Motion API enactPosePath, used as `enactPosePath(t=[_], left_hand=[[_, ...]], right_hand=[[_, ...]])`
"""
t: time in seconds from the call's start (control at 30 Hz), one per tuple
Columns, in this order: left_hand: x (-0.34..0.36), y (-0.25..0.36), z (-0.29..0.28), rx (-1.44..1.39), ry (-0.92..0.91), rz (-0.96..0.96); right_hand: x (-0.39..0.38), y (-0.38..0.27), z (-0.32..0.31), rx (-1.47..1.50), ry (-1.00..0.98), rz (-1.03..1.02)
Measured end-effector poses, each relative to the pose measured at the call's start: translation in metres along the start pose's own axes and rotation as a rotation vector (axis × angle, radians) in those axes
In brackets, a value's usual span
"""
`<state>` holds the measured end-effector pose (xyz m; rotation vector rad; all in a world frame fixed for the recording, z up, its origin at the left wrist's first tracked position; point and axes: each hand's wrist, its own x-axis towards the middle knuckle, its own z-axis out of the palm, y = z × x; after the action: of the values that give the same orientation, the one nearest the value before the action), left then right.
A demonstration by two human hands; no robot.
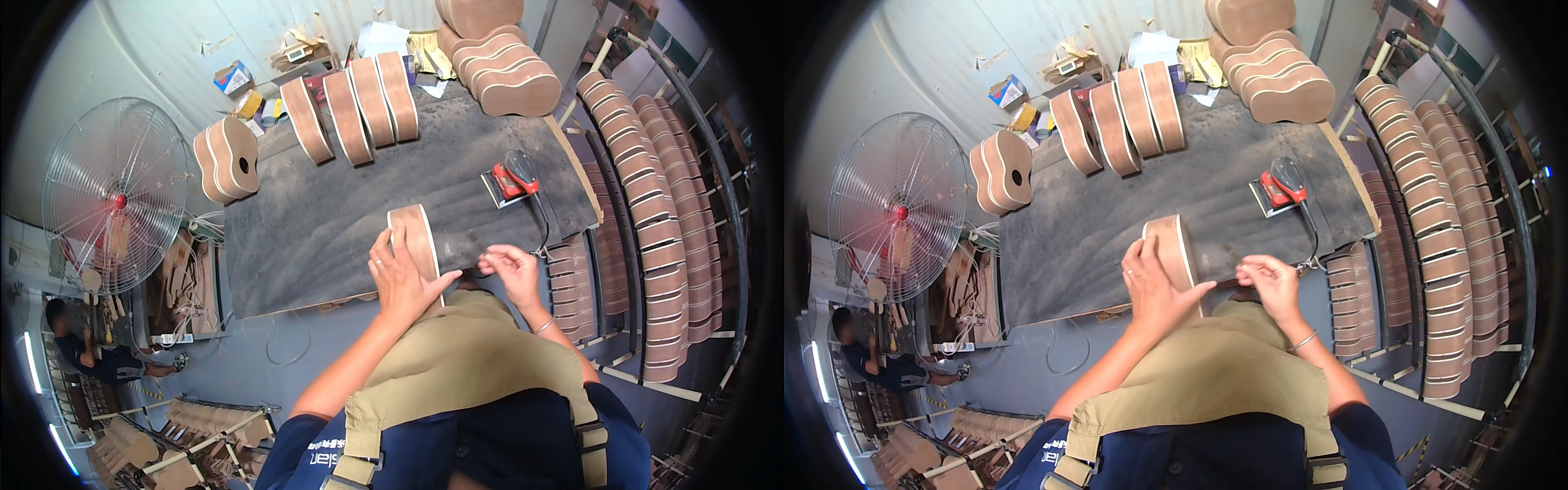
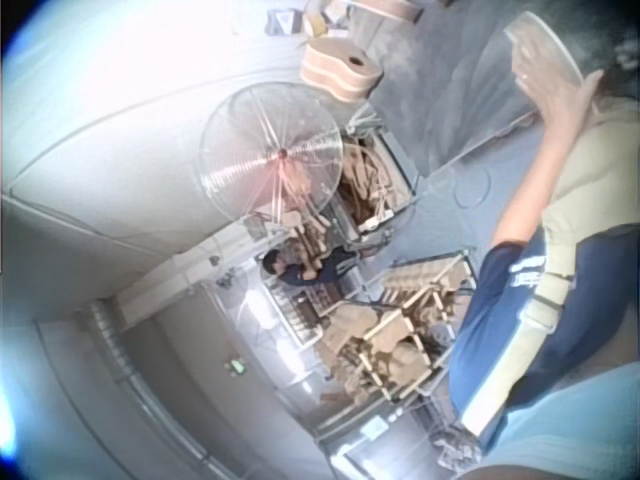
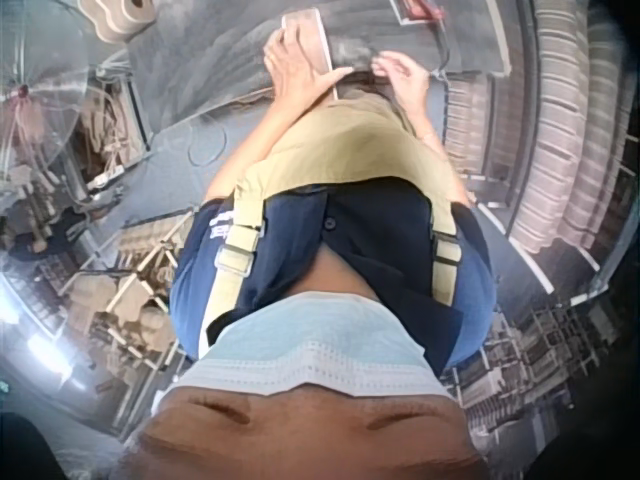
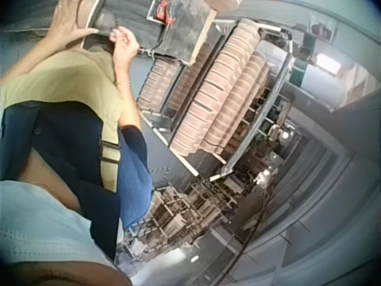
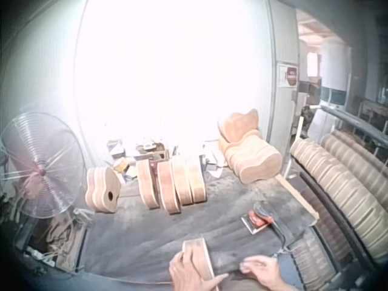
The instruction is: The person sands the edges of wooden guitar bodies using a small sanding block. They repeatedly flip the guitar bodies to sand different sides and edges, including the sound hole area. The person places the sanded guitar bodies on a stack on the table.
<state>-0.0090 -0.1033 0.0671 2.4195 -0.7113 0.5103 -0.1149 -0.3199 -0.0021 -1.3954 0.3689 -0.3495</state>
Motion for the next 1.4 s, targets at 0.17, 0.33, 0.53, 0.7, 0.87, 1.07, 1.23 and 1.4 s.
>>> enactPosePath(t=[0.17, 0.33, 0.53, 0.7, 0.87, 1.07, 1.23, 1.4], left_hand=[[0.004, -0.04, 0.018, -0.442, -0.086, -0.562], [-0.021, -0.129, 0.032, -1.688, 0.012, -1.021], [-0.066, -0.085, 0.056, -1.511, -0.556, -0.729], [-0.091, -0.072, 0.052, -1.207, -0.646, -0.678], [-0.086, -0.079, 0.054, -1.242, -0.732, -0.591], [-0.111, -0.086, 0.069, -0.895, -0.695, -0.37], [-0.118, -0.089, 0.081, -0.885, -0.68, -0.295], [-0.057, -0.085, 0.051, -0.588, -0.598, -0.168]], right_hand=[[0.023, 0.025, -0.009, 0.065, 0.357, 0.0], [0.048, 0.075, 0.009, 0.267, 0.319, 0.219], [0.054, 0.104, 0.086, 0.267, 0.273, 0.185], [0.043, 0.109, 0.095, 0.031, 0.336, 0.158], [0.046, 0.118, 0.107, -0.022, 0.287, -0.1], [0.025, 0.119, 0.098, -0.205, 0.234, -0.095], [0.02, 0.117, 0.084, -0.222, 0.187, -0.112], [0.075, 0.076, 0.076, -0.012, 0.12, -0.185]])
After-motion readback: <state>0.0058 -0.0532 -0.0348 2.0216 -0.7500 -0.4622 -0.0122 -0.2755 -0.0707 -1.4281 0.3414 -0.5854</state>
